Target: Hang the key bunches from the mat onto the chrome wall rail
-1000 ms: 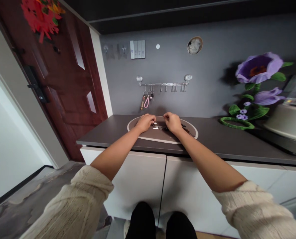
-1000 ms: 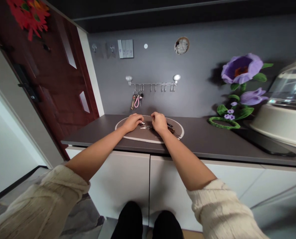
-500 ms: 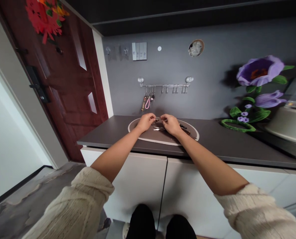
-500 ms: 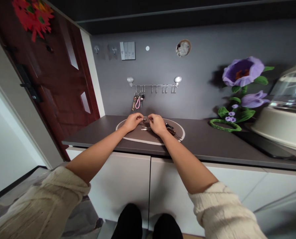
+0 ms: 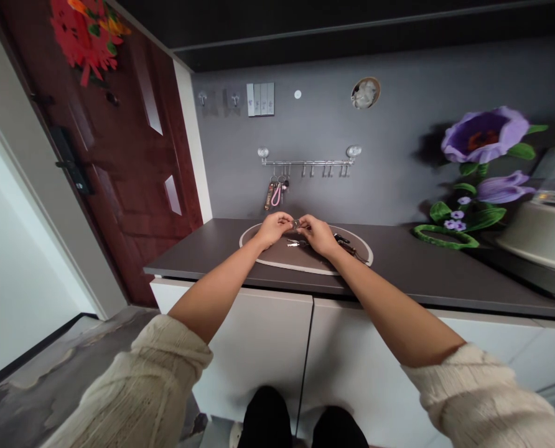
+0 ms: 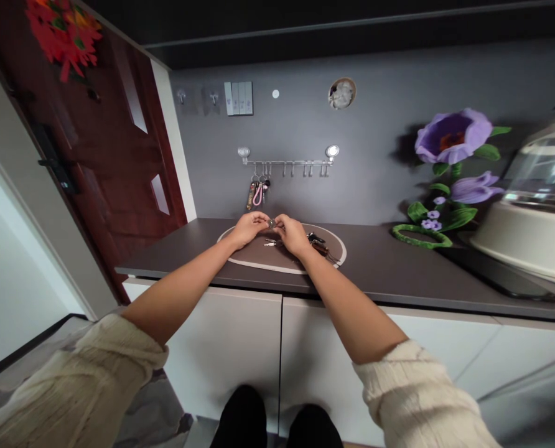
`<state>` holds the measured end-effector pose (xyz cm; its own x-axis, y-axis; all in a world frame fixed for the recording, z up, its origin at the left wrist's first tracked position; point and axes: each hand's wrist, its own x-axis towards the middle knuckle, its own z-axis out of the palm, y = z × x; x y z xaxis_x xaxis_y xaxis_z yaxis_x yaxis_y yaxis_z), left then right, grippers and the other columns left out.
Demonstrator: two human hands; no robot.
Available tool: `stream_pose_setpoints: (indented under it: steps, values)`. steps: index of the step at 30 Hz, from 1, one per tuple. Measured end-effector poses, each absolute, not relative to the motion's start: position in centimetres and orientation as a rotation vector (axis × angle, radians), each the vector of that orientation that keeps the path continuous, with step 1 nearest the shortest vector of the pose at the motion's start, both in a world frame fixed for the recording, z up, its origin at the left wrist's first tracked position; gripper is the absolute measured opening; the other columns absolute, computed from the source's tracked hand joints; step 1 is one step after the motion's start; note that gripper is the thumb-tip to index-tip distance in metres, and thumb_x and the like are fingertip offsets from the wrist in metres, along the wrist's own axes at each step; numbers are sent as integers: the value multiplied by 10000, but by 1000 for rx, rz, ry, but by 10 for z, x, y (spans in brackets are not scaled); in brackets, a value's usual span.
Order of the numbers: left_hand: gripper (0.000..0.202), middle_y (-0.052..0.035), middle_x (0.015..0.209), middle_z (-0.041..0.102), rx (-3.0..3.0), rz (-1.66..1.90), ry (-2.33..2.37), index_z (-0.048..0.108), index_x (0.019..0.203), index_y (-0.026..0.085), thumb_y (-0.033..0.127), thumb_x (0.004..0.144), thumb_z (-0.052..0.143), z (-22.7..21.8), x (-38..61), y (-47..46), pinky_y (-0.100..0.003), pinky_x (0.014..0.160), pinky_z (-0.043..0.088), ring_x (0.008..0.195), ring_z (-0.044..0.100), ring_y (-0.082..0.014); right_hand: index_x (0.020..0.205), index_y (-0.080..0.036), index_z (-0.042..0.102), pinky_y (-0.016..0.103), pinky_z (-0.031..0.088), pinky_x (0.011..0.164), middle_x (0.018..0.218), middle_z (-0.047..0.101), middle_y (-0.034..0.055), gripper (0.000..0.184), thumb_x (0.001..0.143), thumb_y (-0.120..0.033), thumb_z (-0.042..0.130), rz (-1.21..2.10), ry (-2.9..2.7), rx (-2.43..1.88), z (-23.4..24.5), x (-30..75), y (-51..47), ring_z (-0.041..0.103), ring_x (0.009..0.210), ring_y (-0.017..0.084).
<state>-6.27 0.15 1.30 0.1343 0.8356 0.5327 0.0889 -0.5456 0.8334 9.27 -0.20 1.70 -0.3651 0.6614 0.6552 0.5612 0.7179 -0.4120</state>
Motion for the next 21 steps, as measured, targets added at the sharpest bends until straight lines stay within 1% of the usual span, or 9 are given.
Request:
stream_pose_setpoints:
  steps: [5,11,13,18,21]
  values:
    - [139,0,644,583,1614,1414,871,571,779,107,154,650,592,13,-64,3,-241,633,430,598,526,-72,853,-174,576,248,398,714,810,631,27,164,726,-111,493,59,-1983,-959,18,95,0,557,759,130]
    - [137,-16,691,601,1585,1518,894,590,801,109,168,680,568,14,-64,3,-242,640,435,615,527,-75,845,-182,609,262,385,731,813,616,47,185,755,-124,458,-113,-2013,-972,18,98,4,532,792,152]
    - [139,-23,724,615,1663,1541,969,599,814,116,176,699,550,15,-64,3,-250,662,437,639,532,-83,854,-185,611,258,383,725,799,613,43,190,753,-121,464,-127,-2036,-975,17,98,4,528,779,149]
    - [130,-43,834,640,1928,1632,1108,616,809,127,164,731,520,16,-65,5,-274,781,418,775,557,-114,856,-176,610,257,382,731,791,614,35,172,733,-113,508,-120,-2098,-962,15,97,5,526,762,140]
    - [143,-50,855,642,2046,1641,1144,621,815,131,166,749,499,16,-66,6,-277,787,417,792,560,-125,874,-165,604,264,382,749,826,620,48,161,738,-136,524,-100,-2150,-926,14,95,5,530,792,145]
